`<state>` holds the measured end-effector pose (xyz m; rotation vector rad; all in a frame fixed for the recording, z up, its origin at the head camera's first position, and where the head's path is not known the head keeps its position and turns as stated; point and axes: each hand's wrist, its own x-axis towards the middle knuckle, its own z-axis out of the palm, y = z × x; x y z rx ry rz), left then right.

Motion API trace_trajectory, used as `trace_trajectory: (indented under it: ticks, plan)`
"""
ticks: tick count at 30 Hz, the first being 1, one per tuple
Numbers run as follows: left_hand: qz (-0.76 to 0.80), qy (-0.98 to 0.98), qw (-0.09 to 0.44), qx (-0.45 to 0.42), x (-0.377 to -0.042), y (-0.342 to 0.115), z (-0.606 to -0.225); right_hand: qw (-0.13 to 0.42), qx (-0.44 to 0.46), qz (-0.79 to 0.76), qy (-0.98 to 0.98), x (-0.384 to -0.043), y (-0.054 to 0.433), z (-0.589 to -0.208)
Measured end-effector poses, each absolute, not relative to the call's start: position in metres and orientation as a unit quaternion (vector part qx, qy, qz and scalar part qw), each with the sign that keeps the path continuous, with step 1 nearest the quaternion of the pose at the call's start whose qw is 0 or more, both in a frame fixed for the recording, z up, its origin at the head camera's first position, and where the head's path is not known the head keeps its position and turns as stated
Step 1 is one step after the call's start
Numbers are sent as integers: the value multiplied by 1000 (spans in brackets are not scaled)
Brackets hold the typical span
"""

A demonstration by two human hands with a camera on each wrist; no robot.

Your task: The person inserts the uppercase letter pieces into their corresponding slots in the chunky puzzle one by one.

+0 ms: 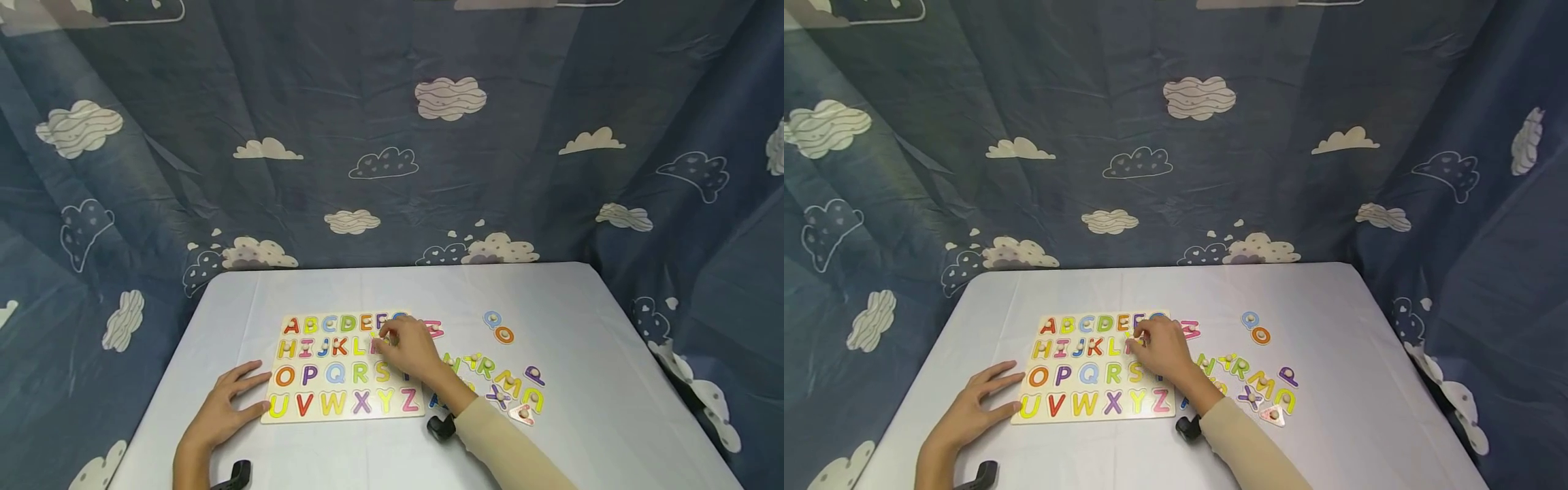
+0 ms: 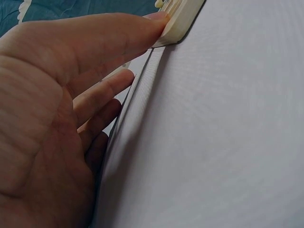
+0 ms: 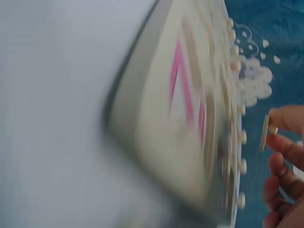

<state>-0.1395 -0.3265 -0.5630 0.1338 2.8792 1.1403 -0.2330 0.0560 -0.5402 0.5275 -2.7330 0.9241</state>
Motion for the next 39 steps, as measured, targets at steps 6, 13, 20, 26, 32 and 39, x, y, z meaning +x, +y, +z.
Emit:
trace_trajectory:
  ticks: [6, 13, 20, 26, 32, 39]
  plan:
    - [368, 929, 19, 43, -140, -326, -563, 110, 163, 311, -930, -232, 26, -546]
    - [364, 930, 24, 40, -139, -325, -563, 98, 122, 295, -943, -228, 7, -556]
    - [366, 930, 23, 37, -140, -325, -565, 89, 108, 309, -941, -226, -1, -560]
    - [367, 929, 26, 38, -140, -325, -566, 69, 135, 332, -931, -225, 2, -560]
    - [374, 926, 19, 41, -140, -327, -562, 70, 184, 337, -921, -230, 7, -560]
    - [380, 924, 18, 42, -139, -326, -561, 75, 188, 346, -916, -232, 10, -563]
